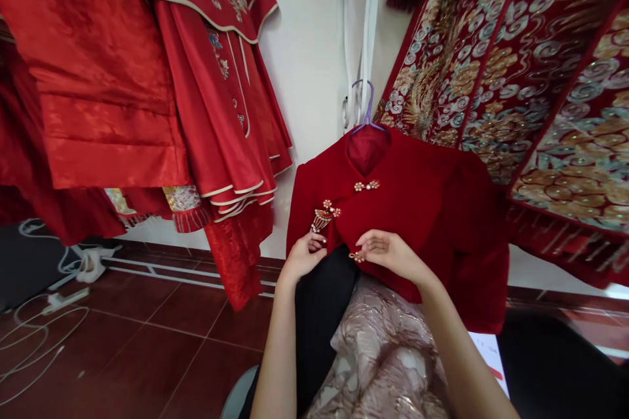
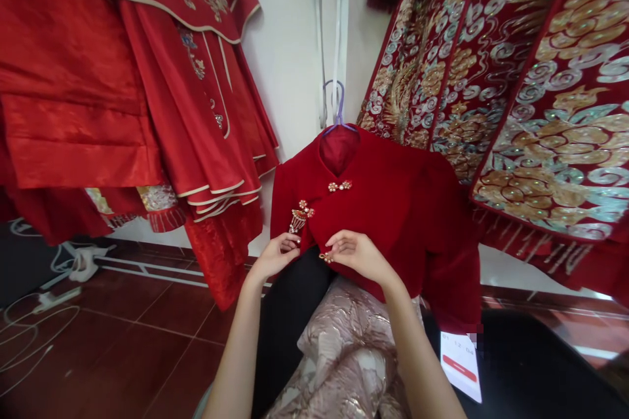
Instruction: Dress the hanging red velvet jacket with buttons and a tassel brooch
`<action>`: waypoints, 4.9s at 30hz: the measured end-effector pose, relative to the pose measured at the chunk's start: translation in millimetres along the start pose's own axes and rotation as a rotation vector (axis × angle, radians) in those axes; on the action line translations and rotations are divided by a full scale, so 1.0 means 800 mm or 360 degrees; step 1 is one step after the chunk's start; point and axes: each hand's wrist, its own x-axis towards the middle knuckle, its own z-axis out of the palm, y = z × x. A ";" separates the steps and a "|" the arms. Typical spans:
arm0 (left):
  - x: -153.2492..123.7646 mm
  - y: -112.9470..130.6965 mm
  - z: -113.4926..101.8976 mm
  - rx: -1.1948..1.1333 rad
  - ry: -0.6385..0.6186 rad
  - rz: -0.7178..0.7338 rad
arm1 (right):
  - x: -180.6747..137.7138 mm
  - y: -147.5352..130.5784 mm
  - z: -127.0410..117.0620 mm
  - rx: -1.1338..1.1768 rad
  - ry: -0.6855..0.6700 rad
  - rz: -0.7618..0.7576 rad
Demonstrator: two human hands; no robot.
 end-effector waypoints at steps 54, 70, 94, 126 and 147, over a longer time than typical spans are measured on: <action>-0.010 0.046 0.040 0.0065 0.0183 -0.0071 | 0.024 0.024 0.069 -0.0878 0.0604 -0.0367; 0.003 0.036 0.028 -0.0318 0.0433 -0.0070 | 0.012 0.005 0.033 -0.0584 0.0553 -0.0266; -0.022 0.065 0.023 0.0320 0.0037 0.0320 | -0.010 -0.018 0.019 -0.0989 0.0116 -0.0097; -0.018 0.043 0.019 0.0493 0.0094 0.0296 | 0.000 0.010 0.023 -0.0828 0.0052 -0.0117; -0.020 0.046 0.010 0.0671 0.0034 0.0402 | 0.009 0.019 0.037 -0.0772 0.0073 -0.0119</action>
